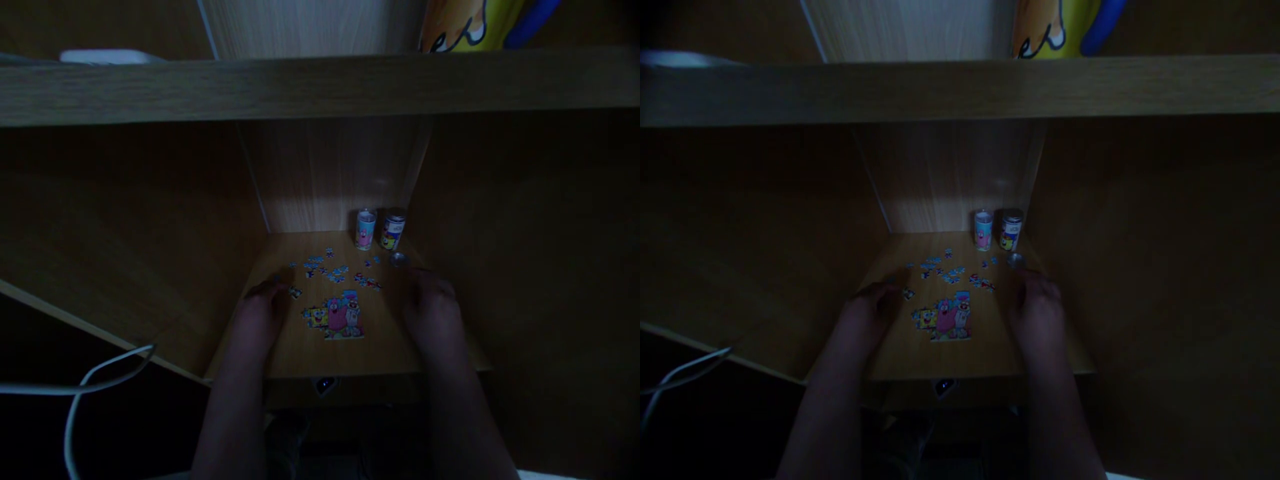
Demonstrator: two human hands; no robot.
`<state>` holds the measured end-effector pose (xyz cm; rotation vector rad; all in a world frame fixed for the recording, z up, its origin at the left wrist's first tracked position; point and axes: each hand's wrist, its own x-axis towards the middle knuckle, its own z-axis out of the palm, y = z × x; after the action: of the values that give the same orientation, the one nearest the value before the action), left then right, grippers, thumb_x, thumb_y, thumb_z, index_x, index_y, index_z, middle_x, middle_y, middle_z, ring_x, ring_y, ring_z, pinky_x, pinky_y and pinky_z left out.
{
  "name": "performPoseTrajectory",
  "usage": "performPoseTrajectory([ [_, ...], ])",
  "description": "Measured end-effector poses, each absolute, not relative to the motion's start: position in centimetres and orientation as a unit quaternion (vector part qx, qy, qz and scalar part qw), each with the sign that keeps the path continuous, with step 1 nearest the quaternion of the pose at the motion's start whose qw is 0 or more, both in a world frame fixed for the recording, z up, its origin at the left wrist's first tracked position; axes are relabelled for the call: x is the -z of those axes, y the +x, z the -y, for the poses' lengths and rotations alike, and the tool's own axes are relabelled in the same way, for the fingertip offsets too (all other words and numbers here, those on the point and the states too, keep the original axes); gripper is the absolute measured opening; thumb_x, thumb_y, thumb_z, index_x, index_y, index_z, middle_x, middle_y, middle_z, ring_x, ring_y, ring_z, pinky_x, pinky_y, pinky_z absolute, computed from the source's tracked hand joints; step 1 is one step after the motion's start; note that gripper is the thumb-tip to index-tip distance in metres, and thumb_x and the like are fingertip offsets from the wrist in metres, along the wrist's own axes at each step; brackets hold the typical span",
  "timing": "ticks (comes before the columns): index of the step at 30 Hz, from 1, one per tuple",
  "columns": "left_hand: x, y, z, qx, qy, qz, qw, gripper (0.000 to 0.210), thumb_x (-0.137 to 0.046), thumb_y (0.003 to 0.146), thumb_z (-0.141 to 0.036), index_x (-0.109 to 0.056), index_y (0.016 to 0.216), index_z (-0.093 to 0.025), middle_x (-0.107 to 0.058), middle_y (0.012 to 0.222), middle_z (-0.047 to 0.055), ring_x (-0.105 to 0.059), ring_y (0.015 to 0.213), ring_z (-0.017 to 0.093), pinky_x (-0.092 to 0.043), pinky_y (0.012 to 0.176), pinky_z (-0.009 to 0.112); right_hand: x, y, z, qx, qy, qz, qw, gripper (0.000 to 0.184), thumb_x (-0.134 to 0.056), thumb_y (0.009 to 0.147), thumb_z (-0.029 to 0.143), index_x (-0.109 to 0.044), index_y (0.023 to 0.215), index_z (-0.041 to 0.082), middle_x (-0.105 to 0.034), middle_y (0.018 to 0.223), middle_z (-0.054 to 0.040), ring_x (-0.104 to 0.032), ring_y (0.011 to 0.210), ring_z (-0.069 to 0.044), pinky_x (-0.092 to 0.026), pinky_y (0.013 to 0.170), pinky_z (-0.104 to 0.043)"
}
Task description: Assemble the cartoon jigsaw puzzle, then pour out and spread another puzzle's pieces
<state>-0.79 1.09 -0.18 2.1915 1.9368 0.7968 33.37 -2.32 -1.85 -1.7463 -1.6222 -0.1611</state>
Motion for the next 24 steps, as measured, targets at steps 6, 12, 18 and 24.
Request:
performPoseTrajectory([
  [6, 0.2, -0.6, -1.0, -0.268, 0.725, -0.631, 0.067, 0.04, -0.057, 0.092, -0.009, -0.082, 0.119, -0.025, -0.081, 0.128, 0.009, -0.077, 0.118, 0.028, -0.061, 0.105, 0.04, 2.5, 33.4, 2.0, 0.05, -0.677, 0.645, 0.351, 0.057, -0.054, 0.085, 0.01, -0.067, 0.141, 0.013, -0.075, 0.133, -0.0192, -0.069, 0.124, -0.035, -0.056, 0.109, -0.051],
  [12, 0.1, -0.1, -0.8, -0.273, 0.728, -0.628, 0.027, 0.031, -0.06, 0.099, -0.018, -0.081, 0.122, -0.022, -0.079, 0.126, 0.014, -0.075, 0.118, 0.031, -0.059, 0.109, 0.043, 2.7, 33.4, 2.0, 0.04, -0.669, 0.656, 0.346, 0.049, -0.055, 0.089, 0.014, -0.07, 0.136, 0.012, -0.075, 0.134, -0.0197, -0.069, 0.125, -0.037, -0.055, 0.111, -0.053],
  [18, 0.2, -0.4, -0.9, -0.246, 0.733, -0.634, 0.007, 0.041, -0.058, 0.094, -0.005, -0.081, 0.124, -0.019, -0.078, 0.127, 0.014, -0.073, 0.12, 0.03, -0.058, 0.11, 0.041, 2.7, 32.7, 2.0, 0.049, -0.664, 0.67, 0.327, 0.048, -0.056, 0.087, 0.012, -0.071, 0.133, 0.013, -0.076, 0.131, -0.0195, -0.07, 0.121, -0.036, -0.056, 0.109, -0.051],
  [24, 0.0, -1.1, -0.8, -0.217, 0.654, -0.724, -0.045, 0.051, -0.052, 0.09, 0.002, -0.078, 0.133, -0.011, -0.078, 0.132, 0.018, -0.074, 0.123, 0.032, -0.058, 0.112, 0.043, 3.1, 32.6, 1.9, 0.066, -0.651, 0.686, 0.319, 0.044, -0.054, 0.091, 0.013, -0.07, 0.132, 0.01, -0.076, 0.129, -0.0213, -0.07, 0.12, -0.037, -0.058, 0.106, -0.052],
])
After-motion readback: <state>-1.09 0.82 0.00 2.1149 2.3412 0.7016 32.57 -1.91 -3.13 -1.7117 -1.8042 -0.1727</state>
